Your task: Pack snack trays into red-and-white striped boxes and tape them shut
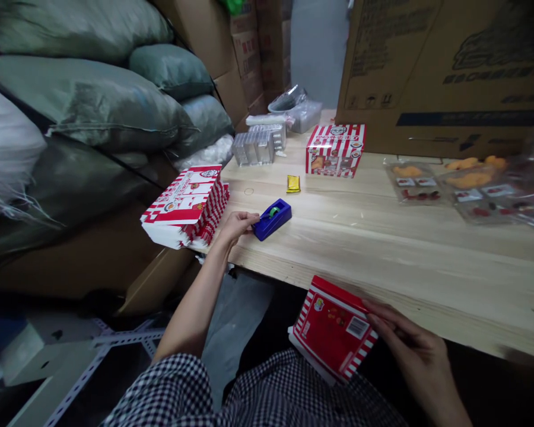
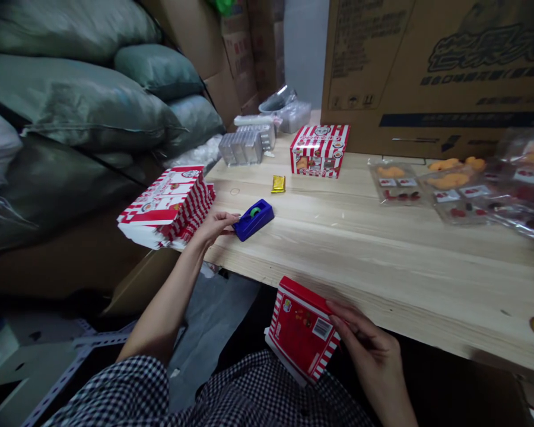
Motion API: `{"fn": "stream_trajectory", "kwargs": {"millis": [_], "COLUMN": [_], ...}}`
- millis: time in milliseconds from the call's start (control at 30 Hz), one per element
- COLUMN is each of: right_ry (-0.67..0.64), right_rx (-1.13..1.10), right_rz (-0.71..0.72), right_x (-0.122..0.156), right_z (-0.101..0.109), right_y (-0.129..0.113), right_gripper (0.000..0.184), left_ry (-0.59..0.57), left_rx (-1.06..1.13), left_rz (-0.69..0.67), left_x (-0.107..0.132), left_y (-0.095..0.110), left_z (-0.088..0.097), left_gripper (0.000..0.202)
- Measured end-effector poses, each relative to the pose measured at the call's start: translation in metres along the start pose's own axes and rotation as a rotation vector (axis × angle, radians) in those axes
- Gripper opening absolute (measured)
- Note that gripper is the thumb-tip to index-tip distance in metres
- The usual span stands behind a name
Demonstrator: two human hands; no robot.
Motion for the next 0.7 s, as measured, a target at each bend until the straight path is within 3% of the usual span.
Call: {"fn": "stream_trajectory", "kwargs": {"millis": [167, 300, 400, 533, 600, 700], "right_ry": [0.017, 0.044, 0.065, 0.095, 0.101, 0.061], "right_rx": [-0.034, -0.039, -0.057, 0.004, 0.088, 0.17], "right_rz": [-0.017, 0.0, 0.057, 0.266, 0.35, 0.414], "right_x": [-0.004, -0.007, -0.003, 0.012, 0.022, 0.034], "right_z": [-0.003, -0.005, -0.006, -0.009, -0.015, -0.026], "right_y": [0.003, 0.001, -0.012, -0.049, -0.064, -0.073], "right_gripper": [0.023, 0.021, 0.02, 0.021, 0.025, 0.033], "left_ry": [0.049, 0.164, 0.269, 0.353, 0.281, 0.042], "left_rx": [0.132, 0.119, 0.056, 0.0, 0.0, 0.135], "left_rz": [-0.05, -0.081, -0.106, -0.175, -0.224, -0.251], "left_x": [0.018, 0.027, 0.039, 0.087, 0.125, 0.186], "left_y": [-0.014, -0.034, -0.035, 0.001, 0.031, 0.069], "left_z": [0.003, 0.003, 0.007, -0.001, -0.026, -0.084], "left_gripper": [0.04, 0.037, 0.031, 0.02, 0.019, 0.016]}}
Point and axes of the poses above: each hand's wrist, its own x-axis away from the middle knuckle, its own z-axis out of the back of the hand, y = z × x, the point moved 8 cm from there along -x, towards the middle knuckle, and after that the axes turned 11 degrees about -x, right-handed, at the moved point
